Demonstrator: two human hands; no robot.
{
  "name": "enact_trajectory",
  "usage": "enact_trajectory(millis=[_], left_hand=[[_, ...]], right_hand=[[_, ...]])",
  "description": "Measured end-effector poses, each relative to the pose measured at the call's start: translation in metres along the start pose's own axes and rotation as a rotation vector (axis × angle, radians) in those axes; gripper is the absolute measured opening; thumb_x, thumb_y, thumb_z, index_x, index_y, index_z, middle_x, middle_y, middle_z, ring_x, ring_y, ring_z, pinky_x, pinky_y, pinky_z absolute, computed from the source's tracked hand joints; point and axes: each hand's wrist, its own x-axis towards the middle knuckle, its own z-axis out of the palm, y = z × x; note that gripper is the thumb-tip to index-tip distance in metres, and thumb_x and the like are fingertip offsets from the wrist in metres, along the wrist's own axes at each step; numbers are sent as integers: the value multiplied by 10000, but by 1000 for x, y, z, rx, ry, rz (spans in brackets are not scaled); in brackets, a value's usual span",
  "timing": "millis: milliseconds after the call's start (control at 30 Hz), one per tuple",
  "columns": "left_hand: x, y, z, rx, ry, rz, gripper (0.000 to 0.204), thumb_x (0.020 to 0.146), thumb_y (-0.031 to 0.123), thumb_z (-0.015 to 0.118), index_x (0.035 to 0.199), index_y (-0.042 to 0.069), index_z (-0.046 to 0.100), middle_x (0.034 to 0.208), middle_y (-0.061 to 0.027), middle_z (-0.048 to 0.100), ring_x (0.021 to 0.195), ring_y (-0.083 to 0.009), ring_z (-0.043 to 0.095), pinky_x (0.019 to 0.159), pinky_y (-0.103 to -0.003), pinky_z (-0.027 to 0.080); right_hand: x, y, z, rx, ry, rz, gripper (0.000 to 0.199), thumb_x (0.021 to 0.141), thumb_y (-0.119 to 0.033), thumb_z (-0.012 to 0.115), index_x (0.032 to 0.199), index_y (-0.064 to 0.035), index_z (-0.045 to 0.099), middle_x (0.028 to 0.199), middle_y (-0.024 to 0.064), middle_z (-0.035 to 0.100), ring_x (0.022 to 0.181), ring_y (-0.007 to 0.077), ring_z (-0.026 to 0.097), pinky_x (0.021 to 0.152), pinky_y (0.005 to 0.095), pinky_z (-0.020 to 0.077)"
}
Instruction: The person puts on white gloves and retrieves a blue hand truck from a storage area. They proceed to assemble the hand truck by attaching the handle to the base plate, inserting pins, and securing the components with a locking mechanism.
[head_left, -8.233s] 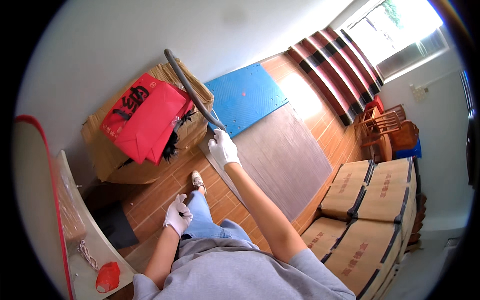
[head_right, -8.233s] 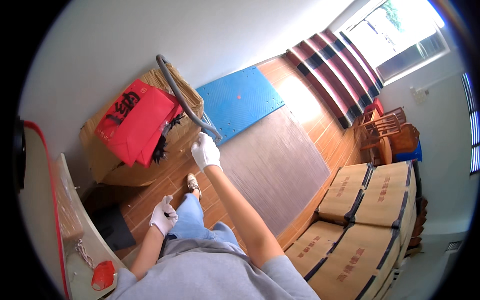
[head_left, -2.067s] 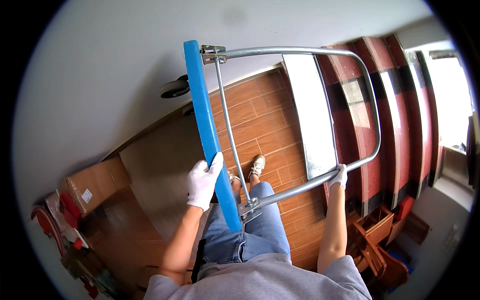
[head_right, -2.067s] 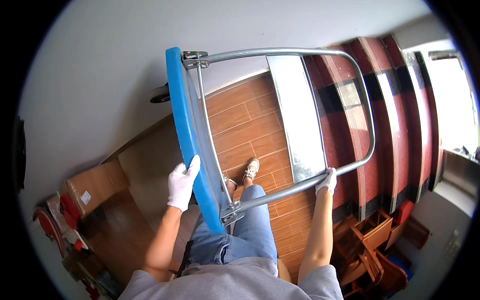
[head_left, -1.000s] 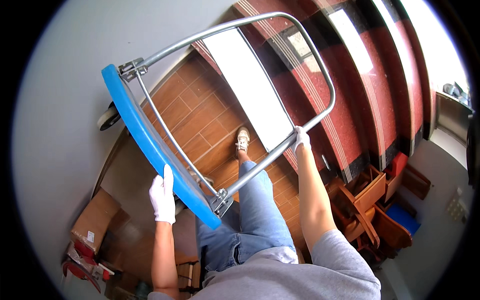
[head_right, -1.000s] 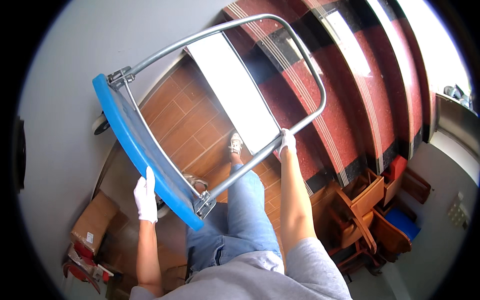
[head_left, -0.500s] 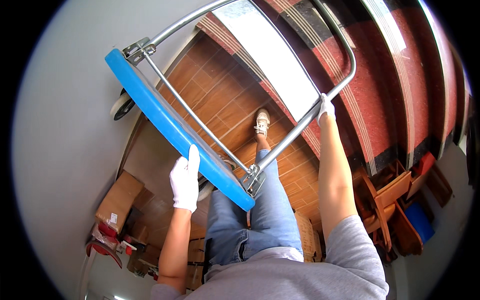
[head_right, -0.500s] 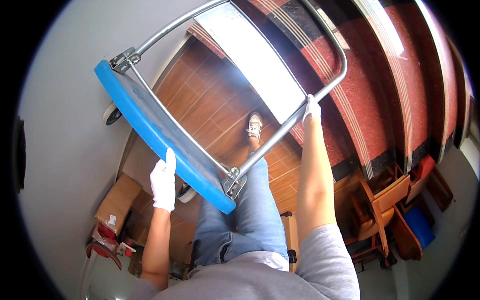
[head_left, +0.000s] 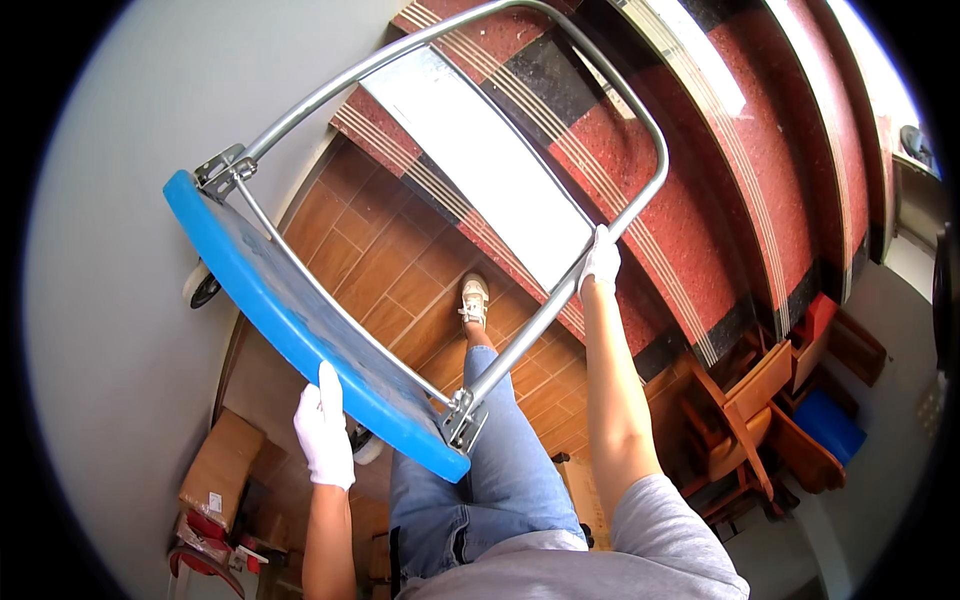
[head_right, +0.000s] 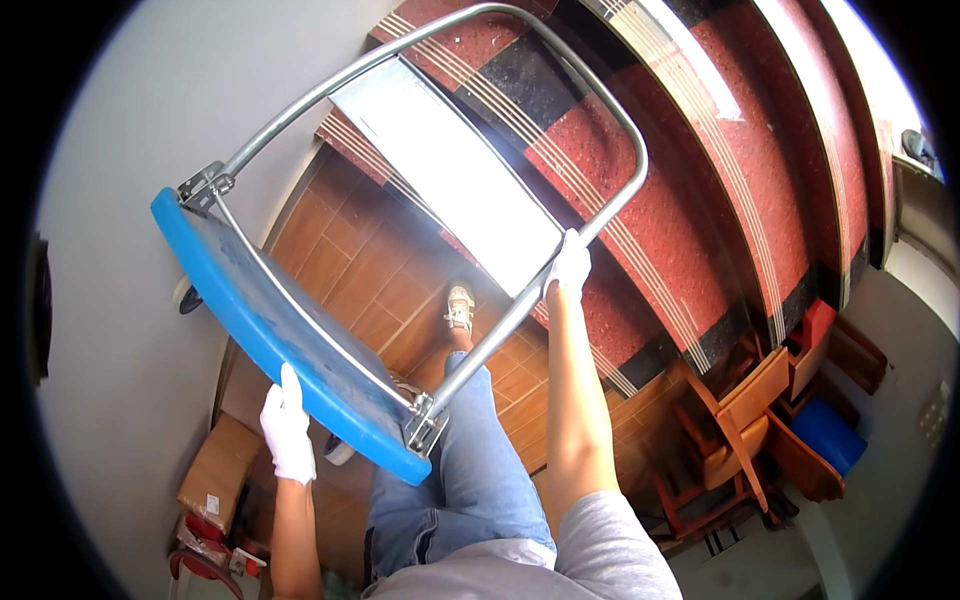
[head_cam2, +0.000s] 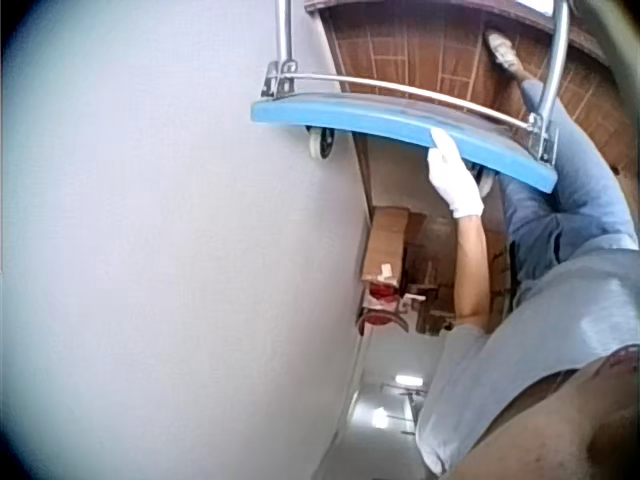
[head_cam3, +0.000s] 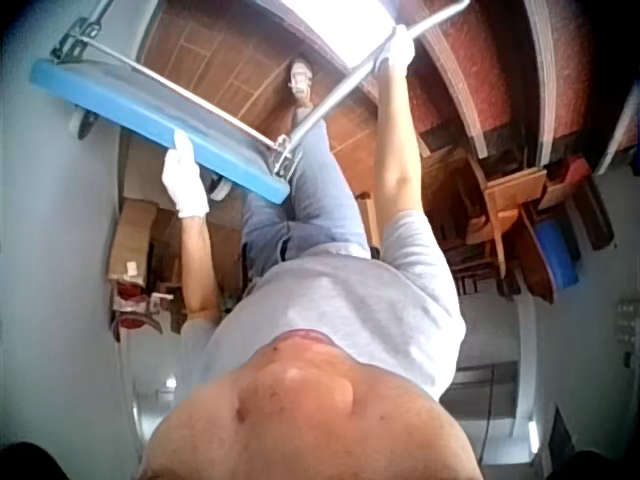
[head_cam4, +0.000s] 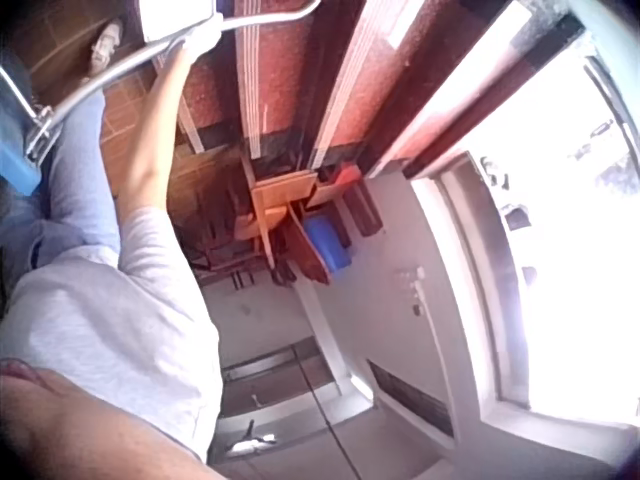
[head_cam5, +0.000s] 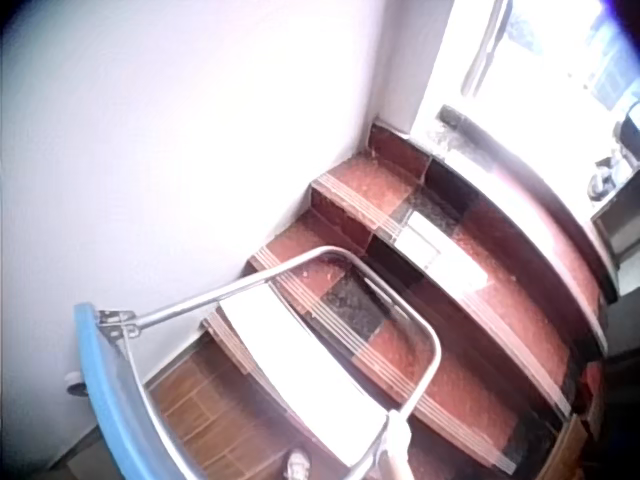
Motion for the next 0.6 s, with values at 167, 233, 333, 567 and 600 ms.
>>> enact_trajectory(millis=[167, 233, 333, 567, 600], left_hand=[[-17, 19, 13, -186, -31, -4, 334, 993, 335, 486, 749, 107, 504, 628, 83, 347, 518, -7, 269, 454, -214, 192], [-24, 24, 18, -240, -37, -3, 326, 997, 331, 478, 756, 113, 503, 627, 86, 352, 514, -2, 272, 449, -209, 195], [-26, 22, 19, -272, -89, 29, 327, 1000, 321, 472, 741, 122, 478, 622, 86, 356, 502, -1, 270, 441, -203, 214], [-31, 17, 19, -218, -132, 30, 331, 1004, 295, 465, 722, 125, 440, 622, 81, 352, 505, -8, 280, 448, -204, 224], [-32, 16, 18, -213, -127, 30, 327, 1002, 293, 469, 723, 125, 439, 623, 81, 352, 505, -9, 277, 448, -205, 224]], right_hand=[[5, -42, 5, 5, 13, -26, 435, 887, -383, 579, 913, 51, 608, 761, 87, 564, 701, 192, 499, 662, 359, 419], [9, -69, -6, -26, -47, -71, 419, 883, -377, 579, 914, 40, 604, 772, 87, 561, 711, 188, 496, 673, 357, 422], [8, -101, -13, -32, -1, -122, 441, 872, -406, 581, 938, 30, 595, 787, 84, 564, 693, 188, 494, 668, 355, 427], [19, -94, -30, -80, -13, -143, 479, 886, -429, 563, 955, 44, 587, 802, 107, 565, 719, 194, 498, 687, 368, 424], [17, -85, -33, -61, -4, -136, 477, 891, -431, 558, 957, 41, 585, 803, 104, 563, 716, 191, 491, 689, 366, 423]])
